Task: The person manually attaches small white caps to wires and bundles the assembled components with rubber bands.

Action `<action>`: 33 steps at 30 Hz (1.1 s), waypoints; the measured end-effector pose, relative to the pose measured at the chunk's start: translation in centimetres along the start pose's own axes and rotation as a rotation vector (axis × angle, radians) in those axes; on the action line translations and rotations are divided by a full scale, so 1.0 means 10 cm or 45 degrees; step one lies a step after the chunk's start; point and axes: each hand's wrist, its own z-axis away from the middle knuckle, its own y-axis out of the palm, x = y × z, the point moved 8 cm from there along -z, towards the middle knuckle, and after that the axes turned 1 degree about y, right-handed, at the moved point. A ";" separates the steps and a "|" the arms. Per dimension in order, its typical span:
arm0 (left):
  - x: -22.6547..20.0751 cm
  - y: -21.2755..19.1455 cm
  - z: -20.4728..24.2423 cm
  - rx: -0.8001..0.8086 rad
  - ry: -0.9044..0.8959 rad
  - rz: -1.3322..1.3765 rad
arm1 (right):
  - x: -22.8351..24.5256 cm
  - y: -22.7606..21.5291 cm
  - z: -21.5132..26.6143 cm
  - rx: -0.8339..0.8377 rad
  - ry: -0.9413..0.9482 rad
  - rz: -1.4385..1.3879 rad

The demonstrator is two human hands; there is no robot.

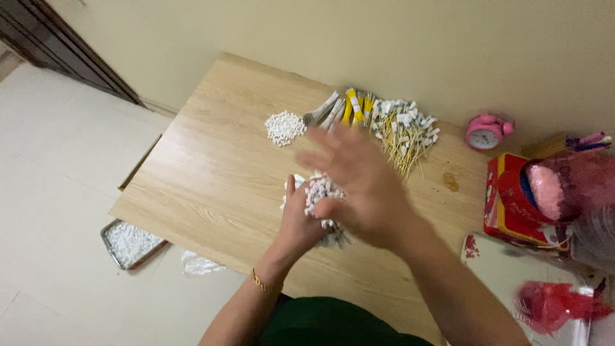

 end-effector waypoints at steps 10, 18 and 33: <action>0.11 0.16 0.06 -0.006 -0.074 0.244 | 0.22 0.28 -0.16 -0.054 -0.131 0.598; 0.23 0.00 -0.05 -0.013 -0.175 0.080 | -0.24 0.48 -0.30 0.347 0.191 -0.247; 0.61 -0.12 -0.02 -0.073 -0.392 1.598 | 0.13 0.34 -0.42 0.177 0.024 -0.113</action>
